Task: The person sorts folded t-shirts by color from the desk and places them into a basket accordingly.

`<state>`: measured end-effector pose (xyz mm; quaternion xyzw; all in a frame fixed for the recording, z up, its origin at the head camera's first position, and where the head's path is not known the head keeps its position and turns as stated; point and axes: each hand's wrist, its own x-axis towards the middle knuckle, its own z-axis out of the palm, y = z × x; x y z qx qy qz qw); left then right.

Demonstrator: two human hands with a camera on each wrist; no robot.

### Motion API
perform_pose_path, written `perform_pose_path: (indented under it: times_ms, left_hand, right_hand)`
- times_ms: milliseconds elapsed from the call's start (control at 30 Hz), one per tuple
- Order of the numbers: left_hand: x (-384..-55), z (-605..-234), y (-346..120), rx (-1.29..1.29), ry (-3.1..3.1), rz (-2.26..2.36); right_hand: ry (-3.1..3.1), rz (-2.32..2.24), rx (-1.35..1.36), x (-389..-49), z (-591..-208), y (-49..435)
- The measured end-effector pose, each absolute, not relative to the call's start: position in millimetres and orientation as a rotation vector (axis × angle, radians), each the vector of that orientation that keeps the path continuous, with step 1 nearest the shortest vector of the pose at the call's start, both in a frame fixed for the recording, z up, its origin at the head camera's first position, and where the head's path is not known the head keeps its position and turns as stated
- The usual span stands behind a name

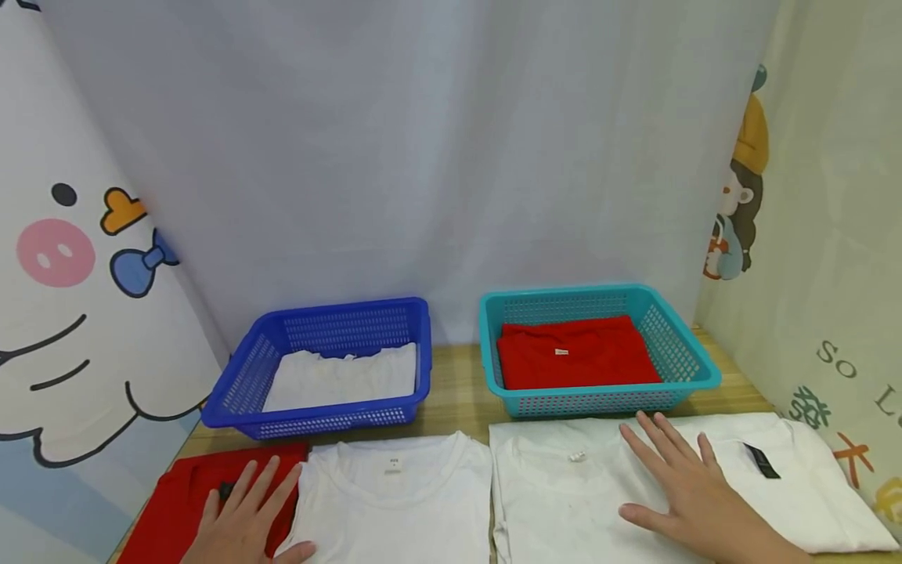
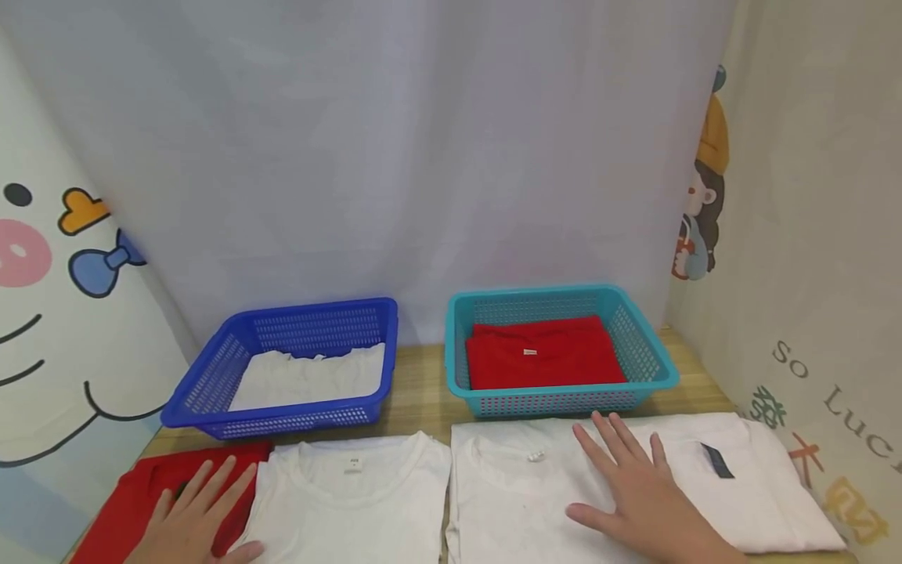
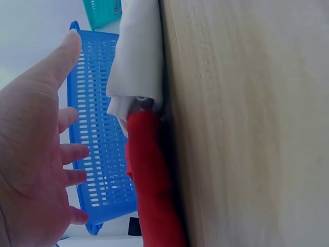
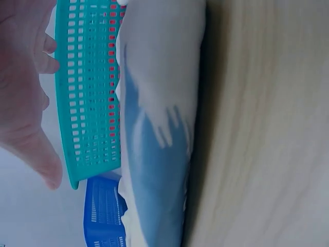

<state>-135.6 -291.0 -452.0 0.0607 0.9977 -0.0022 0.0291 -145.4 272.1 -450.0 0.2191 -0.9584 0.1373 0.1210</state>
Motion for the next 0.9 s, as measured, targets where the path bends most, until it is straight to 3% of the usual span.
perform_pose_path:
  times_ms: [900]
  left_hand:
    - [-168, -452, -264, 0.341, 3.053, -0.073]
  right_hand:
    - [-2.875, 0.343, 1.075, -192, -443, 136]
